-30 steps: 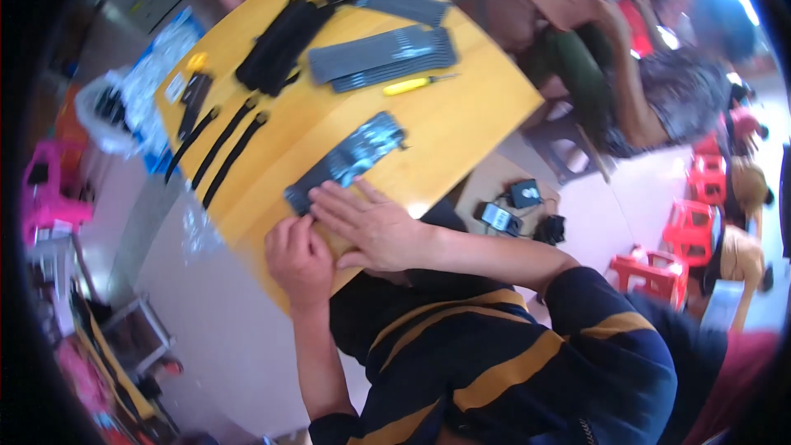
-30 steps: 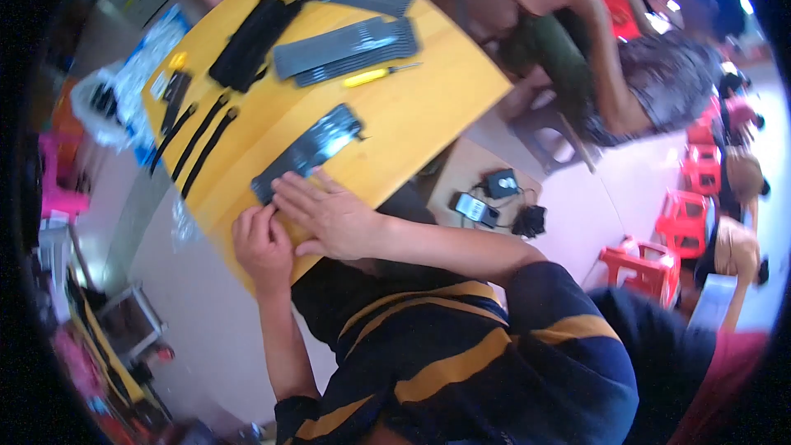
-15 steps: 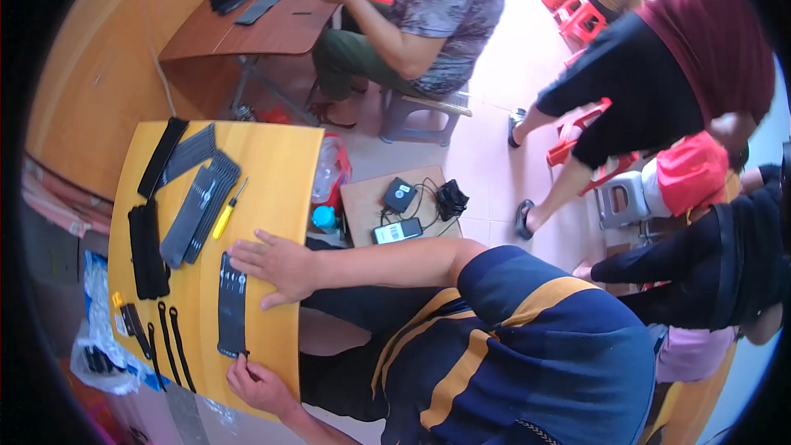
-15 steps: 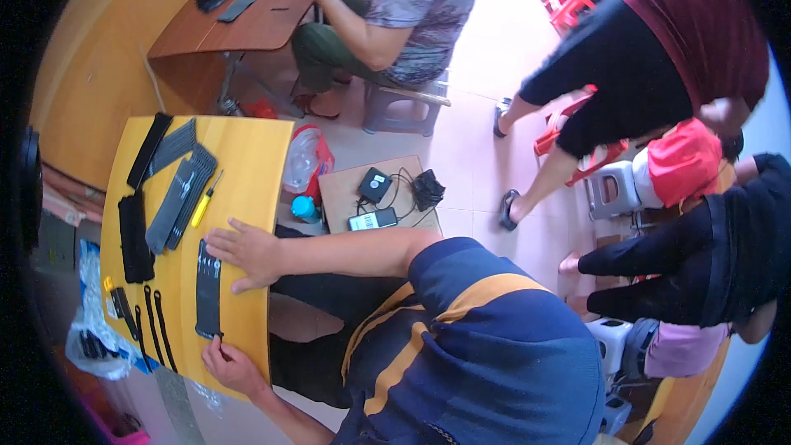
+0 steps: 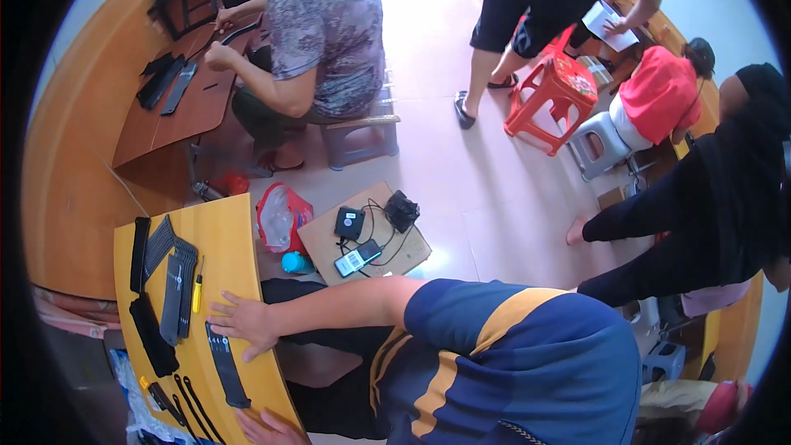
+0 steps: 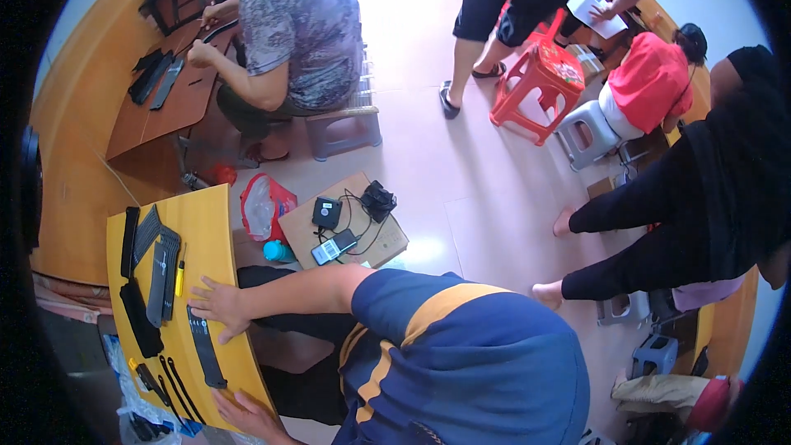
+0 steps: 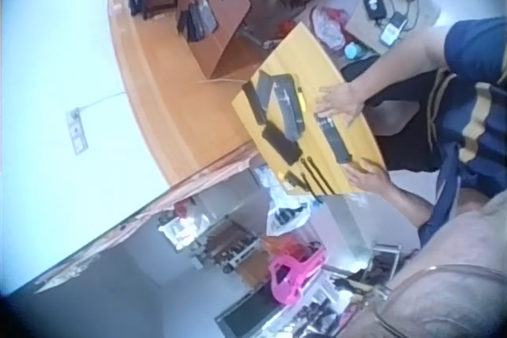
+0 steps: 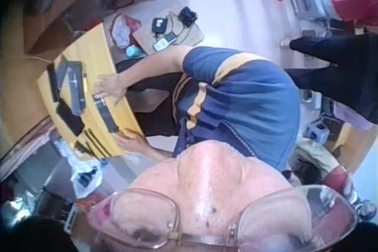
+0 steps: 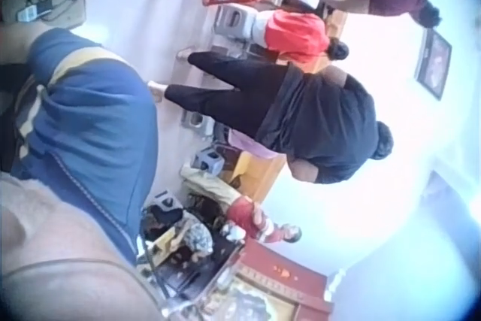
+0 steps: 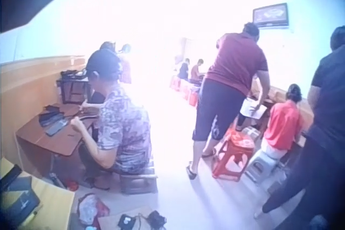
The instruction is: Assembling and inspecting black ribbed plastic straps and components on a wooden table in a workshop.
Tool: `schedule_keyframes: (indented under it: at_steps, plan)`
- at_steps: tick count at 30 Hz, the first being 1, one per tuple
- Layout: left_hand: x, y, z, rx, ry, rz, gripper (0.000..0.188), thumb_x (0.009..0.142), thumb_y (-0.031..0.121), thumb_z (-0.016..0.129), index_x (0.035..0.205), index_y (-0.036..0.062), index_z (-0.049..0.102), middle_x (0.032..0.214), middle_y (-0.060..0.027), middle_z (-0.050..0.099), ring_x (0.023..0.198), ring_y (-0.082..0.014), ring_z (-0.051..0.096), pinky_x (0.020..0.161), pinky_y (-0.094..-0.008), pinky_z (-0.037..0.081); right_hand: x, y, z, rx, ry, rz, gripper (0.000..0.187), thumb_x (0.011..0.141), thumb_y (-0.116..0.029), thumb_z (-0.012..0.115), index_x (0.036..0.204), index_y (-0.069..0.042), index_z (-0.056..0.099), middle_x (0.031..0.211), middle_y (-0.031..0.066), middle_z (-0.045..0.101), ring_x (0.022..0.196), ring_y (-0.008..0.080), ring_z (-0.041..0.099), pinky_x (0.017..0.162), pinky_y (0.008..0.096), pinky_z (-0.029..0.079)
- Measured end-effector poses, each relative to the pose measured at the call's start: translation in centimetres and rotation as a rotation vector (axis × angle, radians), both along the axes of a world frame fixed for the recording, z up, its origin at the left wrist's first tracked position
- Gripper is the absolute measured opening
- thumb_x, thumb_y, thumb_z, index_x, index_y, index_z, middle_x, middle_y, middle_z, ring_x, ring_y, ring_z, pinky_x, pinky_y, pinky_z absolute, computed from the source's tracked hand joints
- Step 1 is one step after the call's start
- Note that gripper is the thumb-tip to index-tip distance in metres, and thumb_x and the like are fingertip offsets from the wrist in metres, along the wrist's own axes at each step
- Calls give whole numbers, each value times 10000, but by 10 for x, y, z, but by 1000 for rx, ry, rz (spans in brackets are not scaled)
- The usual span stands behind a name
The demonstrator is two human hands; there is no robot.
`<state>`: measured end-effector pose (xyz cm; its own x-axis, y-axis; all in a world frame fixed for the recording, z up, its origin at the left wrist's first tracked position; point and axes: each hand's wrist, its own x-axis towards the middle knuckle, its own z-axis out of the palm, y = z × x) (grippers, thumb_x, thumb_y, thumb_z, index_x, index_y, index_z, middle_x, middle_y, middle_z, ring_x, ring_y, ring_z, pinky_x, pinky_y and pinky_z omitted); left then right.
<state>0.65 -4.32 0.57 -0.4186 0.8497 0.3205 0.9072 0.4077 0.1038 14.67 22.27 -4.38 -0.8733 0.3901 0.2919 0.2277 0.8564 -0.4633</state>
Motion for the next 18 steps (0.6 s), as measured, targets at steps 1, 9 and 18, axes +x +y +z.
schedule_keyframes:
  at_steps: [1, 9, 18]
  plan:
    - [-7, 6, -2, -19, 69, -20, 507, 1088, 241, 489, 1565, 75, 443, 1558, -218, 464, 1436, -404, 430, 1204, -495, 349, -1, -1, 1, 12, -12, 9, 1049, 920, -750, 472, 1626, 7, 301, 1711, 198, 255, 1612, 387, 115, 1271, 631, -25]
    - [14, 83, -29, -112, 118, -253, 615, 1121, 318, 391, 1650, 35, 254, 1713, -210, 244, 1588, -377, 215, 1294, -471, 181, -7, 0, 9, 7, -114, -24, 896, 994, -638, 420, 1655, -52, 266, 1749, 123, 191, 1630, 335, 51, 1276, 618, -49]
    - [17, 79, -26, -386, 73, 31, 778, 1090, 505, 453, 1649, 10, 232, 1721, -209, 223, 1595, -378, 197, 1293, -475, 168, -1, 1, 9, 14, -148, -20, 862, 1011, -598, 411, 1662, -57, 246, 1755, 112, 175, 1632, 327, 42, 1281, 609, -43]
